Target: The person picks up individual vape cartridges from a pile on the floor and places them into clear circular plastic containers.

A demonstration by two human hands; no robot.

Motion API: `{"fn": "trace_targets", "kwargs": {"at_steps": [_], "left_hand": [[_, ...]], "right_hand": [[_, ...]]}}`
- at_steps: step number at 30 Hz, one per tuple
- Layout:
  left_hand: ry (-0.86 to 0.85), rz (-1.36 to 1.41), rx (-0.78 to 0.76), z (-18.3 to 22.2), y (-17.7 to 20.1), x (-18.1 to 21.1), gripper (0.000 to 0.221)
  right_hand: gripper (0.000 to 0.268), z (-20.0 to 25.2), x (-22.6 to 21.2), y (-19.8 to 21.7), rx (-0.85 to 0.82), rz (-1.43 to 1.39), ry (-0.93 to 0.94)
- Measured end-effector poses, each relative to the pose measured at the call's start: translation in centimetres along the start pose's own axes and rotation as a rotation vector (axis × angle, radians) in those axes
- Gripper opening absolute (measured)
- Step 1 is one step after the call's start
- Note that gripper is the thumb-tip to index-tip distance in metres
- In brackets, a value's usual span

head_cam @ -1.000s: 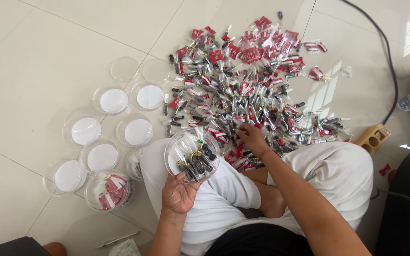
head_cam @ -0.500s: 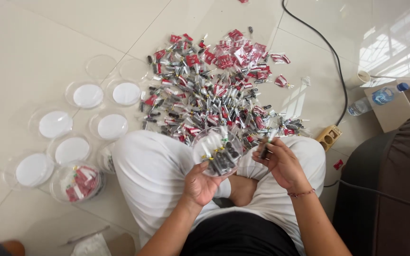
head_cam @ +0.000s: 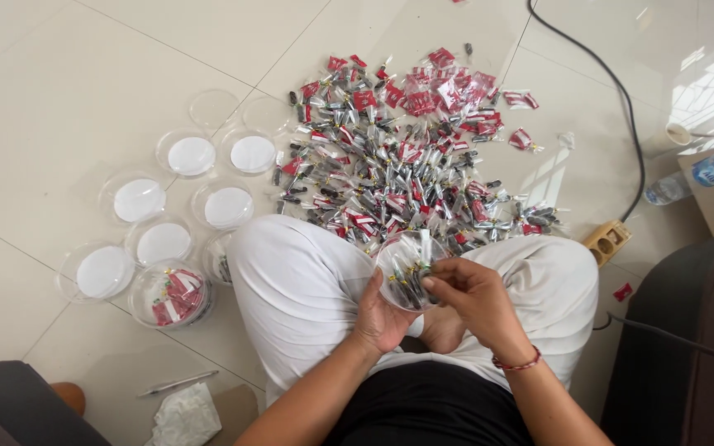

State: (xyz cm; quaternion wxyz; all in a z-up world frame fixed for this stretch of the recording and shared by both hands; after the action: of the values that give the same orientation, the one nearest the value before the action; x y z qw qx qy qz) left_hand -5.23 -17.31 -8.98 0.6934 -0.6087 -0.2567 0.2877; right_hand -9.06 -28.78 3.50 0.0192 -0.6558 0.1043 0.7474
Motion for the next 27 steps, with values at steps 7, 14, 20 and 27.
{"fn": "trace_targets", "kwargs": {"at_steps": [7, 14, 20, 27], "left_hand": [[-0.008, 0.042, 0.042, 0.7, 0.7, 0.2, 0.055], [-0.059, 0.017, 0.039, -1.1, 8.1, -1.0, 0.045], [-0.025, 0.028, 0.075, -0.8, 7.4, -0.8, 0.039], [-0.024, -0.001, 0.126, 1.7, -1.8, 0.7, 0.040]], "right_hand": [[0.027, -0.6, -1.6, -3.7, -0.134, 0.391, -0.049], [0.011, -1.1, -0.1, -4.8, -0.231, 0.682, 0.075], [0.010, -1.5, -0.5, -4.6, -0.250, 0.759, 0.126], [0.014, -2.6, -3.4, 0.9, 0.068, 0.724, 0.145]]}}
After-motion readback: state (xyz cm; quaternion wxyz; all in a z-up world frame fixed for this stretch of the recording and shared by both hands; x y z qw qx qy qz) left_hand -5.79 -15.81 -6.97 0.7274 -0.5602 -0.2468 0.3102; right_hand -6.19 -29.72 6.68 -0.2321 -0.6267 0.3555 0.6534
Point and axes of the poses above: each hand's wrist, its own z-axis away from the middle knuckle, its own y-axis out of the back of the hand, x = y × z, the point moved 3 cm from there along -z, towards the middle knuckle, and after that the axes turned 9 degrees about -x, right-handed, at the moved point
